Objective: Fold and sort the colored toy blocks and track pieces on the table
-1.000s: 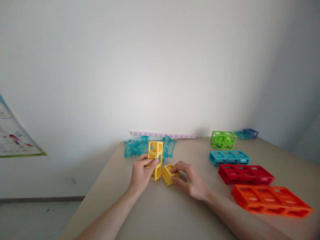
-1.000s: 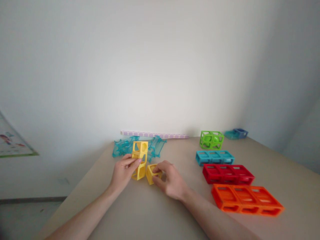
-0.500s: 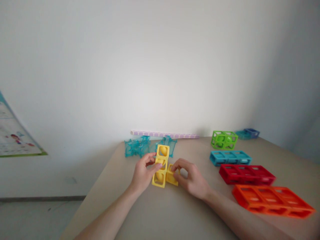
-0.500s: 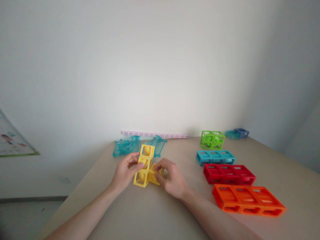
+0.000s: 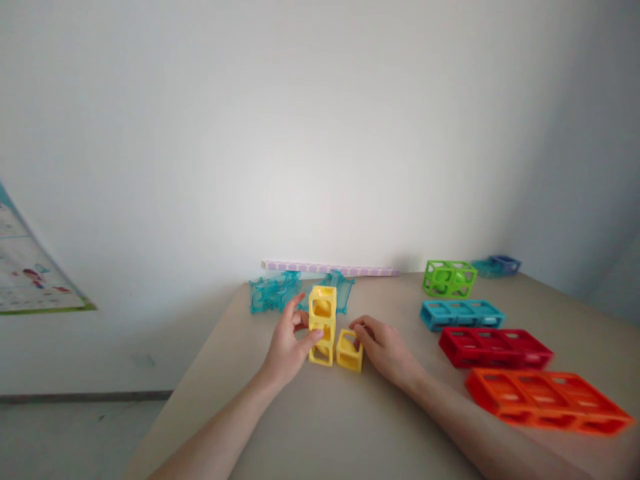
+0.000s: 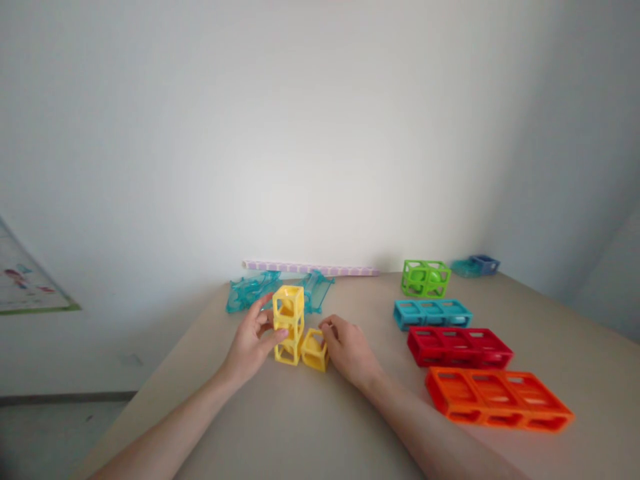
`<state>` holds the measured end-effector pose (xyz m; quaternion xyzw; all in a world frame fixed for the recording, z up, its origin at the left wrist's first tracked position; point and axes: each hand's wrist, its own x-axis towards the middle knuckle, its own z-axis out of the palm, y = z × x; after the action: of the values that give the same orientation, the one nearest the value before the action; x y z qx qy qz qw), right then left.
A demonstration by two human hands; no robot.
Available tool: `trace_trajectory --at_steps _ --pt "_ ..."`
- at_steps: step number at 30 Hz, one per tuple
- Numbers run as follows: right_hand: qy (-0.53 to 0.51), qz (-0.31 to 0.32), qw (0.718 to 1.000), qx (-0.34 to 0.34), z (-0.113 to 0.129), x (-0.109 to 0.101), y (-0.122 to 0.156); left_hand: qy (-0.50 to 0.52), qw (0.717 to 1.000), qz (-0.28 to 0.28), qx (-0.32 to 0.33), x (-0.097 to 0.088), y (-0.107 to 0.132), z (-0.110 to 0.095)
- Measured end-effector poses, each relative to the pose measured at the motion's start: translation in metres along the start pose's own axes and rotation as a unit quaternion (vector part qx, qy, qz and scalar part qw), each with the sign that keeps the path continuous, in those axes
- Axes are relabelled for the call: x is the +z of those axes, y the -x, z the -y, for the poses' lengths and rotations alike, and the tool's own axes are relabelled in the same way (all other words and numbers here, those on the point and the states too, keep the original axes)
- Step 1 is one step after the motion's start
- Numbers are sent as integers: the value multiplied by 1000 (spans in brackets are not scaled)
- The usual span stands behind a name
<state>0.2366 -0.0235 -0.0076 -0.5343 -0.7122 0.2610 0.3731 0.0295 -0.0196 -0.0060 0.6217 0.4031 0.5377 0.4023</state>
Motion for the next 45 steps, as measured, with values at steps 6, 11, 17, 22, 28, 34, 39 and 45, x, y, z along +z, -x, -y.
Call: trace_trajectory --at_steps 6,11,17,22,28,34,39,45 --pt "-8 13 1000 -8 4 -3 4 -49 997 56 19 1 1 0" --pt "-11 44 996 -83 11 -6 12 -72 996 43 26 0 0 -3" --pt "5 49 995 -88 13 -6 9 -58 997 43 5 -2 -3 -4" --pt "63 31 995 -66 6 -7 3 -51 998 46 -11 -3 -4 -4" --pt "128 2 990 -61 -3 -7 -2 -53 997 55 -16 -2 -3 -5" --pt "132 23 987 -94 -7 -3 -3 -66 997 45 -21 -1 -3 -6" --pt "110 40 988 -103 -5 1 0 -79 995 50 -23 -1 -3 -4" --pt "46 23 996 -79 5 -3 4 -96 993 66 32 -3 3 -2"
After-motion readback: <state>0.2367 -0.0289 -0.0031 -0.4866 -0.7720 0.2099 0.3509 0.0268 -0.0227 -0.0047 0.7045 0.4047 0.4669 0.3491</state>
